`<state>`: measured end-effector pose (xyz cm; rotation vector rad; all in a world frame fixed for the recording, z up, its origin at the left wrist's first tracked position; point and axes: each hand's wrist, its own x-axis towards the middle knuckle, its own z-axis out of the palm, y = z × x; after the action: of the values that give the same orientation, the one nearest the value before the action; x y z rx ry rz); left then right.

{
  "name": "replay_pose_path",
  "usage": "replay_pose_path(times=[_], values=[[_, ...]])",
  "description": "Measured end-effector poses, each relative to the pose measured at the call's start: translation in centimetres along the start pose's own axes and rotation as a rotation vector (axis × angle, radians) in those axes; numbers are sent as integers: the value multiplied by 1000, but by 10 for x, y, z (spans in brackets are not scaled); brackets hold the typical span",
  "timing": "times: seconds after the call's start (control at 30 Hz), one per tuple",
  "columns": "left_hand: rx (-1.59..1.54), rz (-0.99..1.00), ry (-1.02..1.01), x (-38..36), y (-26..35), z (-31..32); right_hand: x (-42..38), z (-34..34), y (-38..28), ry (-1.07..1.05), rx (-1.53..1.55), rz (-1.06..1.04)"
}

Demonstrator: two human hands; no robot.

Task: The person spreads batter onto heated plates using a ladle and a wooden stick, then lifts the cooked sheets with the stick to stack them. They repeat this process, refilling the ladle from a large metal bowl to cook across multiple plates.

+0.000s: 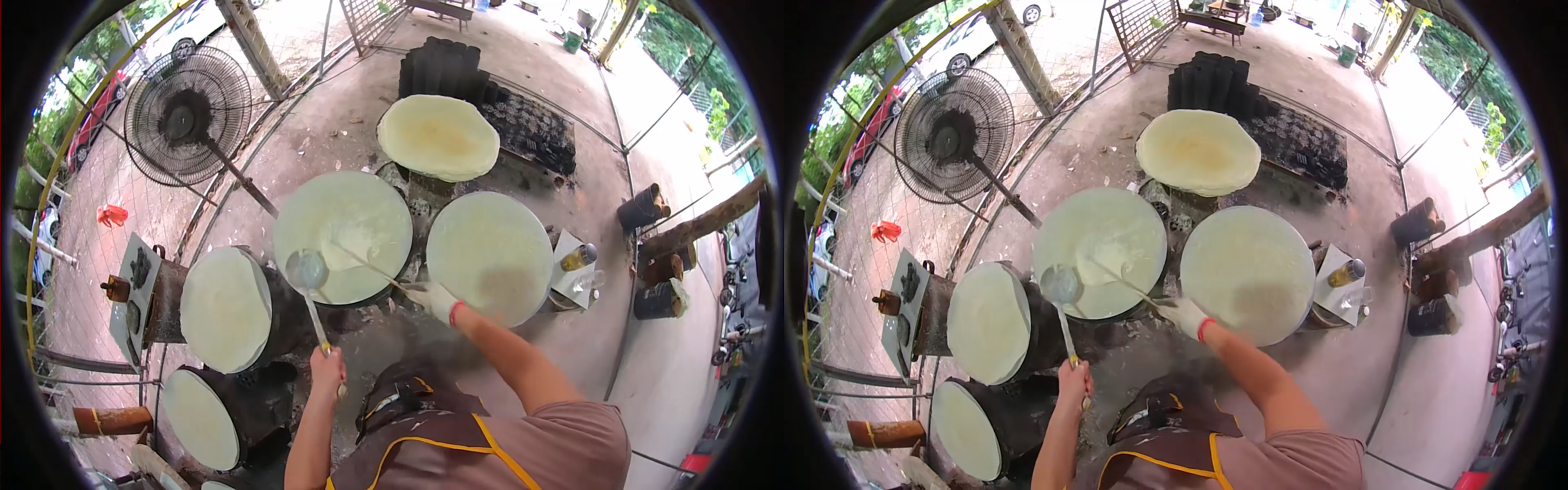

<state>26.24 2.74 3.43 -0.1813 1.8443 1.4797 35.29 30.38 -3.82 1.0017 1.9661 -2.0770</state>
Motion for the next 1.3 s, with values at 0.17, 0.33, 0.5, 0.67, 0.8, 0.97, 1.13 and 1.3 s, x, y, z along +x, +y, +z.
replay_pose_path(times=[0.17, 0.33, 0.5, 0.67, 0.8, 0.97, 1.13, 1.3], values=[[-9, 42, 171, 32, -12, 55, -18, 81, 43, 195, 589, 241], [-778, -219, -307, 12, 30, 14, -18, 67, 35, 19, 501, 171], [-767, -80, -392, -60, 29, -15, 6, 53, 34, 351, 439, -39], [-1180, -231, -474, -79, 28, -27, -5, 64, 35, -161, -393, -242], [-1231, -193, -304, -120, 3, -66, -18, 110, 31, -239, 146, 36], [-1275, 65, -3, -164, -43, -135, -2, 223, 15, -401, -101, 119], [-1346, 116, 357, -197, -89, -236, 2, 407, -46, -635, -418, -60], [-1475, 207, 641, -236, -133, -316, 47, 624, -70, -501, -720, -551]])
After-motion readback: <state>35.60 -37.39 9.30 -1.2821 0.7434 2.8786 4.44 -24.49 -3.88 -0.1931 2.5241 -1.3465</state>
